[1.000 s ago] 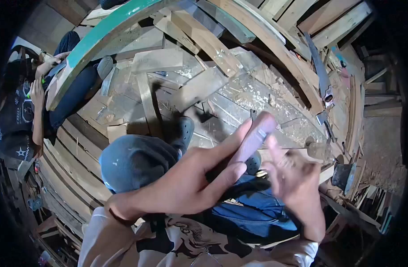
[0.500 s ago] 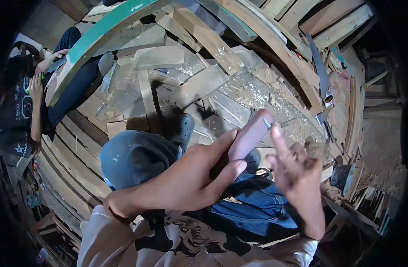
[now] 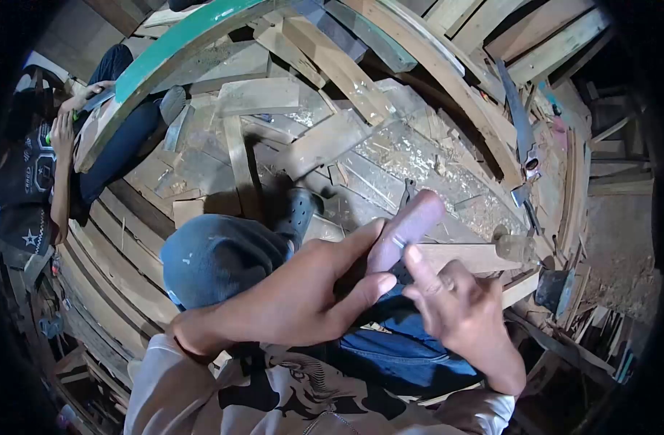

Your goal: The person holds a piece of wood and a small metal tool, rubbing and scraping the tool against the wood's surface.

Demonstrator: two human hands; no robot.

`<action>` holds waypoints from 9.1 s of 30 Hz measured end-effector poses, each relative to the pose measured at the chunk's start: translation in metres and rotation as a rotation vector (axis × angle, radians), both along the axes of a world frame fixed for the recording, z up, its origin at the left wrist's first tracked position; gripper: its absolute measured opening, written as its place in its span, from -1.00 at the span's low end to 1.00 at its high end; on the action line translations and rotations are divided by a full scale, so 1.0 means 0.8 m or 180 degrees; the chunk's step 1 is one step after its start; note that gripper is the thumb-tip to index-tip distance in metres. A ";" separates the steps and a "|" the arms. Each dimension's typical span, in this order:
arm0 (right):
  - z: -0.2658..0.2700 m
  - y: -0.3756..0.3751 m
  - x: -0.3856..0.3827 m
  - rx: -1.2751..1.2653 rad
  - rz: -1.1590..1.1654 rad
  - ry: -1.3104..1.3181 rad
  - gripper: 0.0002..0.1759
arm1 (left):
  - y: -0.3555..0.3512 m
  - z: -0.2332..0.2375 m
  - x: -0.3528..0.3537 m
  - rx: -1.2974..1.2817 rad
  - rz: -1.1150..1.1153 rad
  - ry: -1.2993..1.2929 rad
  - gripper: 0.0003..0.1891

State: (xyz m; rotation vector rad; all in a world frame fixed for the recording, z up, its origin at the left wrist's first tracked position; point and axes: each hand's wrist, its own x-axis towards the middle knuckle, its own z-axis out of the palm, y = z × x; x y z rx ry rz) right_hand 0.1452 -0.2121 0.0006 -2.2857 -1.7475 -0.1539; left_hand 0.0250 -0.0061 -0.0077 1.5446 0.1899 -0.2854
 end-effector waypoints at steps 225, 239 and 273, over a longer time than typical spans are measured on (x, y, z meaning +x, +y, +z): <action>-0.037 -0.054 0.001 -0.0909 -0.1164 0.2744 -0.63 | 0.000 -0.009 -0.016 0.0128 0.0702 -0.1265 -0.34; 0.012 -0.028 -0.009 -0.0135 -0.0761 0.2619 -0.58 | -0.007 -0.007 -0.020 0.0274 0.0735 -0.1174 -0.37; 0.002 -0.020 -0.007 0.0064 -0.0120 0.1226 -0.31 | -0.012 -0.014 -0.020 0.0530 0.0583 -0.1260 -0.37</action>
